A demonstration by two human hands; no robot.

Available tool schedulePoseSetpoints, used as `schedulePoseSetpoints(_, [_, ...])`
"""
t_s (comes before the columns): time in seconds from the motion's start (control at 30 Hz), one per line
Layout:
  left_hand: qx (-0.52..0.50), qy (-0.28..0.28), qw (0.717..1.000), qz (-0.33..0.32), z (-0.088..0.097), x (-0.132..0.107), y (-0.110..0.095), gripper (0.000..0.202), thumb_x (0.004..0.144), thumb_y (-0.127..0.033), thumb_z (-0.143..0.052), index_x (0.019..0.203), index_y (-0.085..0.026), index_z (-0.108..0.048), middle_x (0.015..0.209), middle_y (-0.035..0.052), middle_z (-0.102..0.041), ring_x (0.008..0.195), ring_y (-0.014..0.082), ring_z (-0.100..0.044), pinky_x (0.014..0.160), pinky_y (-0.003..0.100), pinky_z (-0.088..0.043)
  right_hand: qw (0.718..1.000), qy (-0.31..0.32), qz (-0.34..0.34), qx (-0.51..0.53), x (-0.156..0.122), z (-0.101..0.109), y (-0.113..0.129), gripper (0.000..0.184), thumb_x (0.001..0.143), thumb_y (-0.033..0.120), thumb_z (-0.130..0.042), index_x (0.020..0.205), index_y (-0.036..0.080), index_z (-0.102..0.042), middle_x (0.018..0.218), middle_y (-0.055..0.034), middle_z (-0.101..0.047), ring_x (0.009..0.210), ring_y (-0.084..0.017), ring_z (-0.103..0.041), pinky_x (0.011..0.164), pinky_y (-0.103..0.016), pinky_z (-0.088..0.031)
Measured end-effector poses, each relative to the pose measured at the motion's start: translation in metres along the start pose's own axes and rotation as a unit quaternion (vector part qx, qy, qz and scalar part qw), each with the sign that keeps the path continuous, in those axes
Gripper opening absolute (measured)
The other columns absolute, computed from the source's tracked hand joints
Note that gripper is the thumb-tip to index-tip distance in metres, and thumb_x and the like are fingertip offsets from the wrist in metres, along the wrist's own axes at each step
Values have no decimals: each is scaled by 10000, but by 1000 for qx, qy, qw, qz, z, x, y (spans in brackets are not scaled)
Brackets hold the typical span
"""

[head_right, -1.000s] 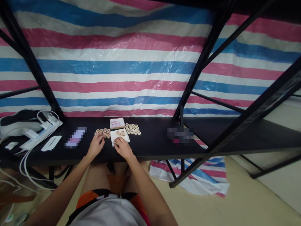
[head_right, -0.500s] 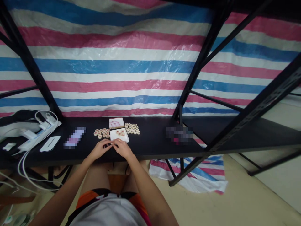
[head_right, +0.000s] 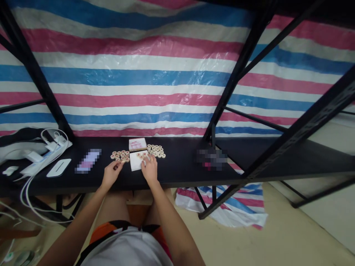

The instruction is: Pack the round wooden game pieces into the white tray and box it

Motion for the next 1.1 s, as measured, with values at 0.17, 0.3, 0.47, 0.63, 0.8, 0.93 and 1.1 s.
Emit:
schedulePoseSetpoints(0.17, [140, -56, 989, 4, 27, 8, 28, 262, 850, -323, -463, 920, -155, -652, 779, 61, -619, 748, 197, -584, 760, 306, -469, 999, 28, 21, -5, 2, -11, -4, 217, 848, 244, -516, 939, 150, -688, 1308, -149, -491, 1289, -299, -339, 1028, -463, -338])
schedulePoseSetpoints(0.3, [232, 31, 972, 24, 27, 17, 47, 239, 822, -225, -455, 929, -155, -657, 861, 99, -639, 813, 240, -584, 798, 345, -461, 999, 35, 35, -11, 3, -18, -5, 245, 870, 270, -489, 927, 142, -691, 1281, -165, -518, 1251, -289, -397, 1031, -462, -343])
schedulePoseSetpoints(0.47, [275, 65, 959, 10, 21, 19, 46, 298, 807, -234, -473, 1049, -179, -639, 925, 112, -630, 848, 263, -566, 794, 365, -452, 1000, 18, 5, -9, 2, -18, -9, 257, 862, 281, -509, 1016, 151, -669, 1191, -168, -558, 1151, -285, -471, 958, -443, -411])
schedulePoseSetpoints(0.63, [206, 41, 978, 20, 25, 13, 40, 242, 803, -227, -458, 988, -184, -608, 810, 61, -594, 807, 228, -565, 759, 328, -455, 1000, 1, 21, 5, 1, -7, -1, 288, 868, 268, -482, 1072, 150, -649, 1189, -156, -542, 1150, -269, -461, 968, -433, -406])
schedulePoseSetpoints(0.8, [60, 145, 986, -49, -3, 4, 10, 195, 824, -237, -445, 905, -201, -619, 806, 27, -594, 751, 167, -570, 734, 275, -454, 995, 14, 79, 61, -2, -4, 3, 282, 859, 191, -467, 1064, 180, -659, 1174, -109, -569, 1113, -207, -518, 981, -350, -425])
schedulePoseSetpoints(0.93, [-8, 166, 984, -62, -26, 2, -13, 283, 867, -324, -448, 1064, -189, -599, 840, 33, -595, 770, 165, -567, 768, 293, -462, 990, 38, 76, 109, -1, -10, -2, 233, 843, 172, -495, 961, 212, -693, 1074, -76, -619, 993, -169, -602, 919, -295, -473])
schedulePoseSetpoints(1.1, [10, 214, 973, -87, -37, -2, -14, 399, 845, -394, -519, 1203, -220, -547, 969, 55, -590, 894, 199, -554, 841, 335, -448, 985, -5, 44, 168, 2, -7, -5, 144, 843, 208, -525, 842, 202, -669, 986, -72, -644, 918, -168, -622, 873, -297, -490])
Point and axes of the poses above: each hand's wrist, its own x-axis towards the middle knuckle, its own z-axis out of the back of the hand, y = z × x, the point moved 3 cm from there along x, towards the middle knuckle
